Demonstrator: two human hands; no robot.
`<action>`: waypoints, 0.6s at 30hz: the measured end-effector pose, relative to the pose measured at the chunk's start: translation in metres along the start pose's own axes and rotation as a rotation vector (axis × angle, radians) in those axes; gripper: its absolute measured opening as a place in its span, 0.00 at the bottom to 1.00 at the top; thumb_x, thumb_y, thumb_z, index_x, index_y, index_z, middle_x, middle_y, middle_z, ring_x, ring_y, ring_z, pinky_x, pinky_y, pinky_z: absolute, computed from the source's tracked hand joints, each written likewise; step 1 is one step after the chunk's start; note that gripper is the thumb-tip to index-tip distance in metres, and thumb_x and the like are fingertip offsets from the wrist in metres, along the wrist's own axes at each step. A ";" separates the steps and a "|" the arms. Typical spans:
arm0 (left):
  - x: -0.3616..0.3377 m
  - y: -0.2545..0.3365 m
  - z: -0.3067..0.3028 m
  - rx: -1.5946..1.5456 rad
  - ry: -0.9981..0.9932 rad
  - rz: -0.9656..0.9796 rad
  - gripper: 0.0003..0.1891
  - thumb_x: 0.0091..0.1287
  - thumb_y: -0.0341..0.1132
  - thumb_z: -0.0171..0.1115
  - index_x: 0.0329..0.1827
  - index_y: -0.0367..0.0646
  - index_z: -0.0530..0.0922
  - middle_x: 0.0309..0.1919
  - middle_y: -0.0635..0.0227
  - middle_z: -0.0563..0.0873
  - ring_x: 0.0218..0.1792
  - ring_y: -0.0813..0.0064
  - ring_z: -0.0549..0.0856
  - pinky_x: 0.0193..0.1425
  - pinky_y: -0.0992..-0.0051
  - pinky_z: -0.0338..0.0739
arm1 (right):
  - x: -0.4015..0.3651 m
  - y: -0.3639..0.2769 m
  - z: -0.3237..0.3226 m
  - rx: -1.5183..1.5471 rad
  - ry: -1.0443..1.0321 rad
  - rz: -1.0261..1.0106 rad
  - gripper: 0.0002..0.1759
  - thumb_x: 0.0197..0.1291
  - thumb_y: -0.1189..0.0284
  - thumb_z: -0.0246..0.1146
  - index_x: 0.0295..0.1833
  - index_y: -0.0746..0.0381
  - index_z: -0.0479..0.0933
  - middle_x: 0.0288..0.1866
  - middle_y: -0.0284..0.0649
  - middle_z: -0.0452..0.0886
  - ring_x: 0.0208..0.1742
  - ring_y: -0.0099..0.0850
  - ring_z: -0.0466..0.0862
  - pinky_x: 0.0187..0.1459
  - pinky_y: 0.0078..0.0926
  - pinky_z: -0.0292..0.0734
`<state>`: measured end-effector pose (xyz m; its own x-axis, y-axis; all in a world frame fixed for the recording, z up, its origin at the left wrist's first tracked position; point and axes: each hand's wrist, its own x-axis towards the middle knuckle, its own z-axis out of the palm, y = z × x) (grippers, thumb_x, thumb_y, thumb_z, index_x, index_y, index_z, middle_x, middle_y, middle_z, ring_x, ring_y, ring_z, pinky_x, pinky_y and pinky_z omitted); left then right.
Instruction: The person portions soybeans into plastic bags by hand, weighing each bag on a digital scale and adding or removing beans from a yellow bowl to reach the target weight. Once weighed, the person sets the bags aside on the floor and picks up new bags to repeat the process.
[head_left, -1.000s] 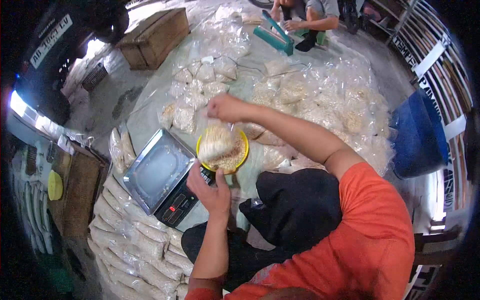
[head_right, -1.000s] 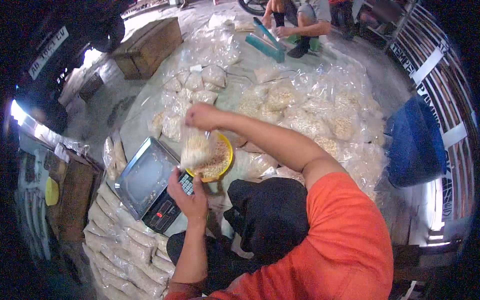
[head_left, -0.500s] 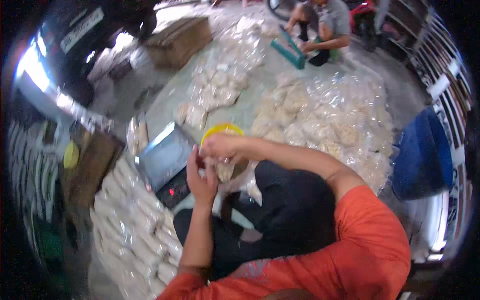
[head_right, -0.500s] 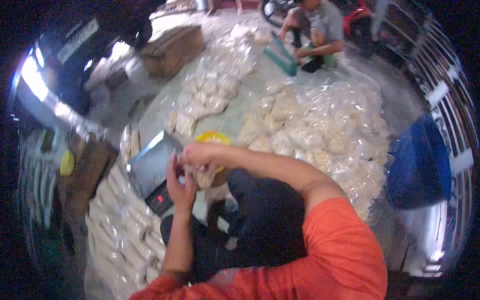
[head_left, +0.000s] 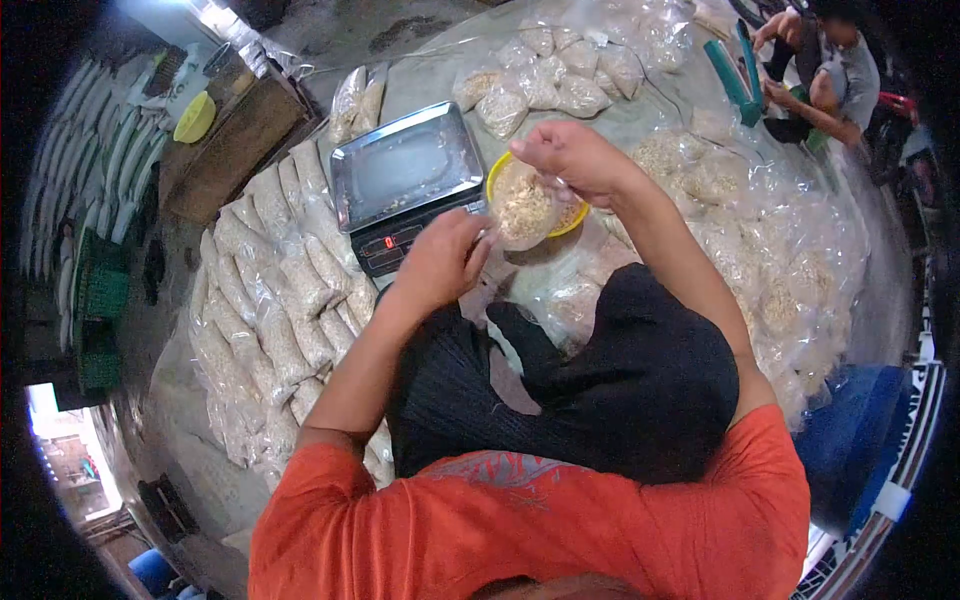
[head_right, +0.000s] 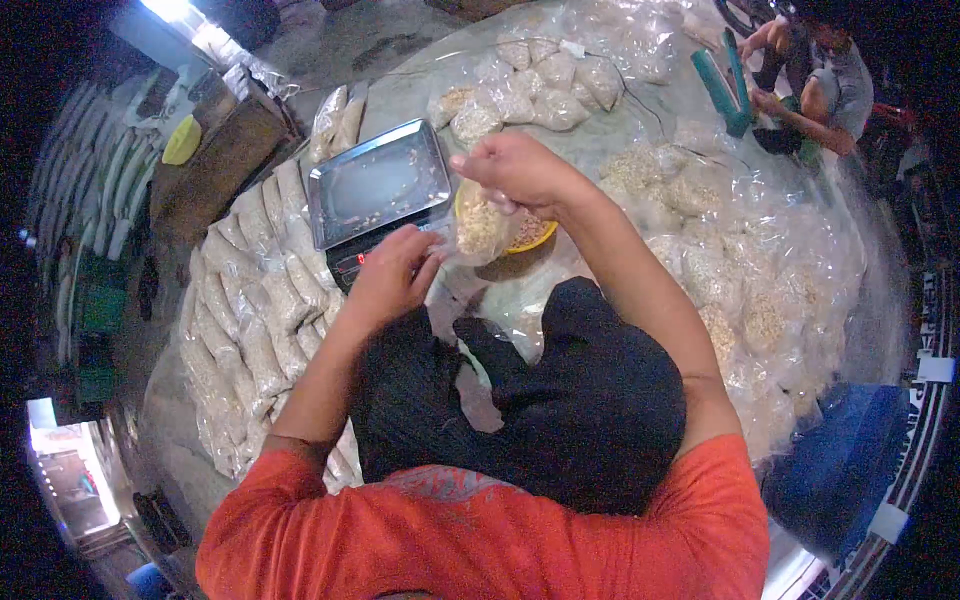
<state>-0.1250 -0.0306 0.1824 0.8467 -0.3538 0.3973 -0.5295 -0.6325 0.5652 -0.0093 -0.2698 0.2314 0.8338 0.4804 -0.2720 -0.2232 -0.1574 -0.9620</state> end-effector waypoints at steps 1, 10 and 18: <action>0.004 -0.004 -0.010 0.090 -0.058 0.023 0.07 0.70 0.30 0.70 0.48 0.38 0.85 0.38 0.53 0.79 0.42 0.50 0.83 0.48 0.58 0.78 | 0.004 -0.004 0.000 -0.055 -0.020 -0.015 0.18 0.75 0.56 0.71 0.39 0.58 0.79 0.25 0.26 0.76 0.20 0.16 0.71 0.22 0.18 0.64; 0.060 -0.047 -0.073 0.463 -0.440 0.428 0.11 0.64 0.41 0.73 0.44 0.49 0.84 0.63 0.69 0.85 0.57 0.59 0.80 0.61 0.57 0.76 | 0.120 -0.020 0.009 -0.111 0.030 -0.180 0.19 0.75 0.55 0.71 0.37 0.58 0.78 0.21 0.25 0.71 0.18 0.16 0.68 0.20 0.21 0.60; 0.078 -0.126 -0.103 0.826 -0.404 0.053 0.07 0.72 0.38 0.62 0.48 0.50 0.83 0.45 0.65 0.87 0.49 0.60 0.88 0.48 0.58 0.82 | 0.230 0.015 0.049 -0.276 0.208 -0.463 0.28 0.68 0.48 0.74 0.44 0.66 0.85 0.31 0.39 0.86 0.31 0.29 0.83 0.38 0.33 0.80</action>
<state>0.0024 0.0925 0.2163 0.8583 -0.5118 0.0374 -0.4949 -0.8448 -0.2036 0.1547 -0.1196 0.1533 0.9012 0.3774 0.2131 0.3052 -0.2037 -0.9302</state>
